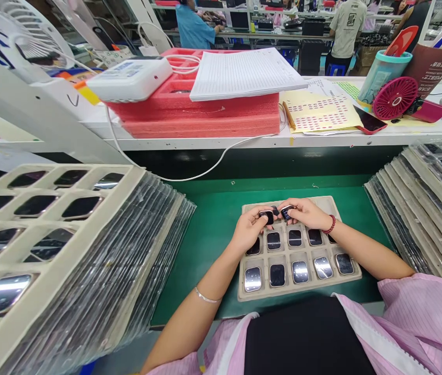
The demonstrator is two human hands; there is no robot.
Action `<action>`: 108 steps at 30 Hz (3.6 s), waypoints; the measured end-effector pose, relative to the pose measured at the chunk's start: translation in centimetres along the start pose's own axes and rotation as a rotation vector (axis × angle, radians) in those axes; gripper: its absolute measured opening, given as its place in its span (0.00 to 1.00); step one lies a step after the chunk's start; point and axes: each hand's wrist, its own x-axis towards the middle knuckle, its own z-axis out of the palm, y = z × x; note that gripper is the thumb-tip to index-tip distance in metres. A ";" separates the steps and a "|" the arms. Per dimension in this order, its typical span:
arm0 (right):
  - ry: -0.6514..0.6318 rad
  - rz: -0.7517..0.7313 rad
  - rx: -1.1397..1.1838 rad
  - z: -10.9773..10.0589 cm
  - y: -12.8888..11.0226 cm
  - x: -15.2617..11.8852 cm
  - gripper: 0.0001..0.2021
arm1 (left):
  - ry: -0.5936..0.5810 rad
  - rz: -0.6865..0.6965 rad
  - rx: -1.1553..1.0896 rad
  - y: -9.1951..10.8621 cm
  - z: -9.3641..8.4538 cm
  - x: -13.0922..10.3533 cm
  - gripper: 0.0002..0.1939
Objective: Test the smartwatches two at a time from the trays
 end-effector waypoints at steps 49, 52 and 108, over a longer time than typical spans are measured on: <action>-0.026 -0.088 0.040 0.2 0.1 0.2 0.19 | 0.040 0.070 -0.001 -0.4 0.4 0.1 0.17; -0.032 -0.107 0.047 0.2 0.0 0.2 0.21 | 0.039 0.078 0.009 -0.4 0.4 0.1 0.21; 0.006 -0.103 0.055 0.1 0.3 0.1 0.19 | 0.009 0.071 -0.023 -0.4 0.5 0.0 0.19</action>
